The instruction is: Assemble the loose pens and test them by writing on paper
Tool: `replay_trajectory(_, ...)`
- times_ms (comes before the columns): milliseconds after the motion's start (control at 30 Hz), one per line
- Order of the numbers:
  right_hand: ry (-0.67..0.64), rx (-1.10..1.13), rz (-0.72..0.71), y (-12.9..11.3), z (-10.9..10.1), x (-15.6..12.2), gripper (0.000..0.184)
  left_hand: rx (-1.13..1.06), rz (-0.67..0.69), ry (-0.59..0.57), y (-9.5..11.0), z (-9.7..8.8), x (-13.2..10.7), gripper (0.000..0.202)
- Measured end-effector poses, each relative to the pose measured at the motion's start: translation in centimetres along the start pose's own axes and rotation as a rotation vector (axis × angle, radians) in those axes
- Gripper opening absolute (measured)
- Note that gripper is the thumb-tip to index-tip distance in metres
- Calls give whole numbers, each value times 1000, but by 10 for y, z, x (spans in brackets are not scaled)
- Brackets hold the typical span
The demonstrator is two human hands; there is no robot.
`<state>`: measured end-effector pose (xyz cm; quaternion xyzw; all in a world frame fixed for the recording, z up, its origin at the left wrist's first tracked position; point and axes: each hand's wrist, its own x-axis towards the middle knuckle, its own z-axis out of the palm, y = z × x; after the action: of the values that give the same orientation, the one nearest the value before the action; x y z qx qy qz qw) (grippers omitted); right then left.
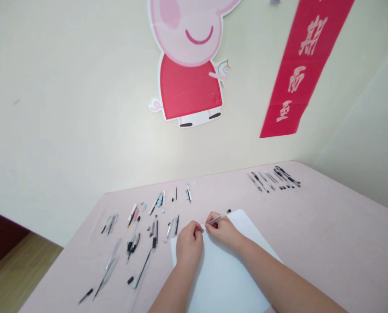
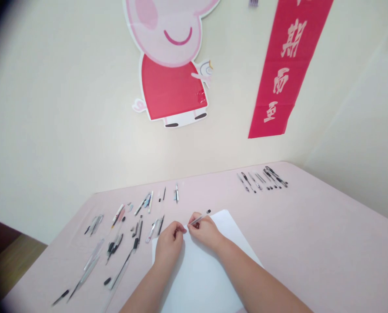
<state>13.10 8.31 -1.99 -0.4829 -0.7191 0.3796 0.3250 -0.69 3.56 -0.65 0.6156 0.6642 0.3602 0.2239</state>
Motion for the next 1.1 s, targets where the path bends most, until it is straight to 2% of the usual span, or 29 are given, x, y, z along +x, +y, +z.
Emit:
replay_trajectory(300, -14, -125, 7, -6, -2, -2, 11, -59, -28, 15, -4, 1, 1, 23)
replay_trajectory(1100, 16, -202, -50, -6, 0, -4, 10, -49, -45, 2, -1, -1, 2, 23)
